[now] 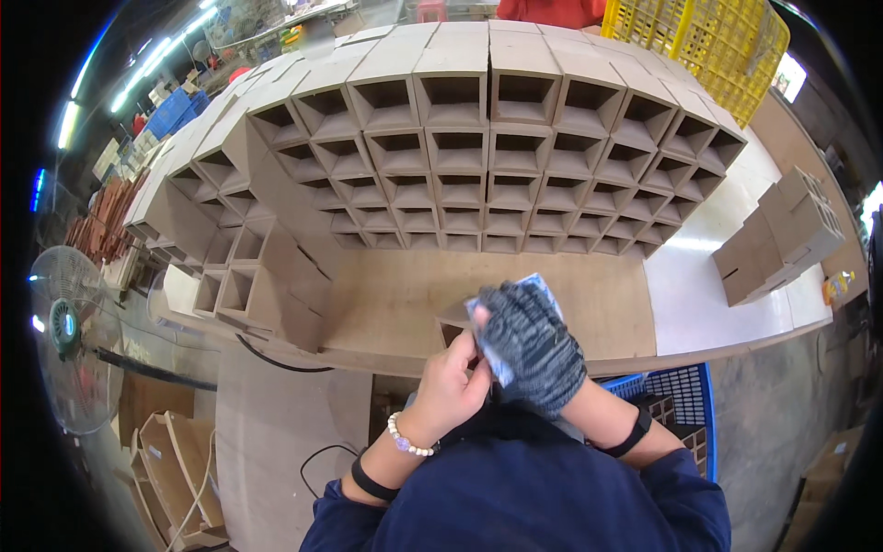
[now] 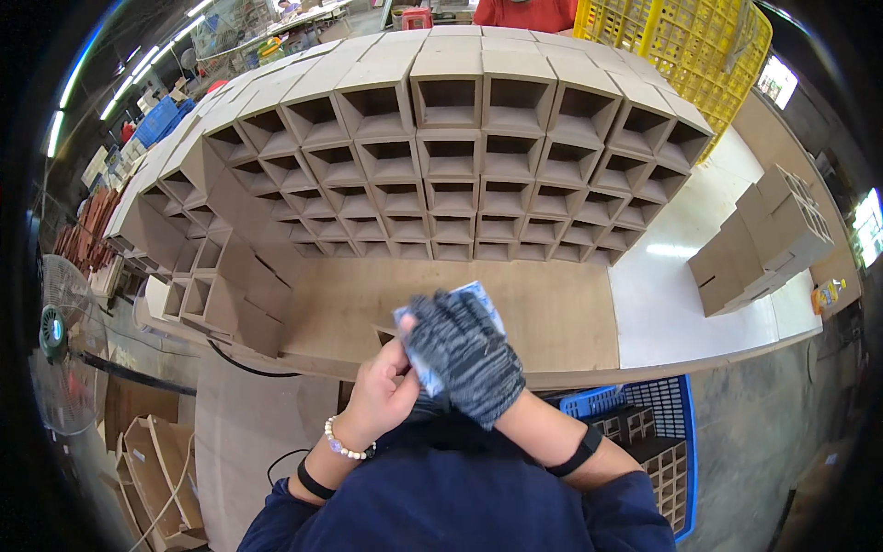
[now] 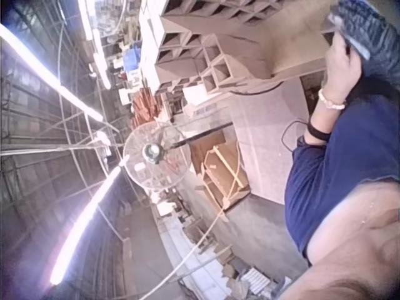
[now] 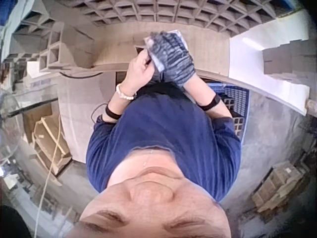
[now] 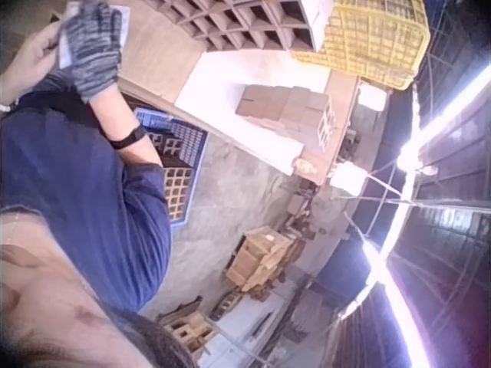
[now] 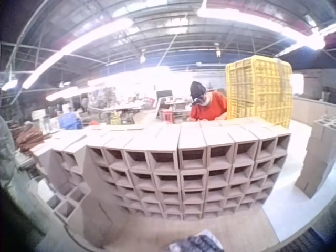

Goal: Sanding the edges of small wooden boxes and placing them into a grid storage unit.

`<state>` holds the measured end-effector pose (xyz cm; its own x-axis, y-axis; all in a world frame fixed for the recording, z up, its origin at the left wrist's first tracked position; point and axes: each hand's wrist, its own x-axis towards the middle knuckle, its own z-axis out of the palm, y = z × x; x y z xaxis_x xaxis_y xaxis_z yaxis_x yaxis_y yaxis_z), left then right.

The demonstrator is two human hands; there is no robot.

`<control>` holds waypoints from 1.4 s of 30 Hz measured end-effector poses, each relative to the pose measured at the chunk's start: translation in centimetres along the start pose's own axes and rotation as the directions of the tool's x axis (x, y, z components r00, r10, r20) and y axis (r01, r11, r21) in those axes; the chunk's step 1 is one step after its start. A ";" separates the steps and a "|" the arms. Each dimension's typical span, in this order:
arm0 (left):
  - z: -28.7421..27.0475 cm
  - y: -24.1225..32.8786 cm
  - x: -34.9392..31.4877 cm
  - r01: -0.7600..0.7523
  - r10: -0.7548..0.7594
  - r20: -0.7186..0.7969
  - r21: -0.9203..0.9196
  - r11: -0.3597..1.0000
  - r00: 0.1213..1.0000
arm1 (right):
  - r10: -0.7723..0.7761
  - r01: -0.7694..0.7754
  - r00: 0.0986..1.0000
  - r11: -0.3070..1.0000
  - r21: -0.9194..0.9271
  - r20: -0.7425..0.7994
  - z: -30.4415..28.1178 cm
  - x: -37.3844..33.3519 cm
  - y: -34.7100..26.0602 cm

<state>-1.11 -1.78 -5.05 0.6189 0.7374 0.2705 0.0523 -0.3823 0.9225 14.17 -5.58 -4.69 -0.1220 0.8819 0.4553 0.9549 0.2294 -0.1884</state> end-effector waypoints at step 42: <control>-0.5 -1.0 0.0 -0.114 0.107 0.051 0.166 0.979 0.993 | -0.064 0.066 0.996 0.997 0.027 -0.063 -1.6 -0.4 0.0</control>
<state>-1.57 -1.09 -5.86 0.6601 0.6628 0.3535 0.1107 -0.5512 0.8270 14.70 -6.60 -3.46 -0.1659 0.8379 0.5200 0.9371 0.2981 -0.1815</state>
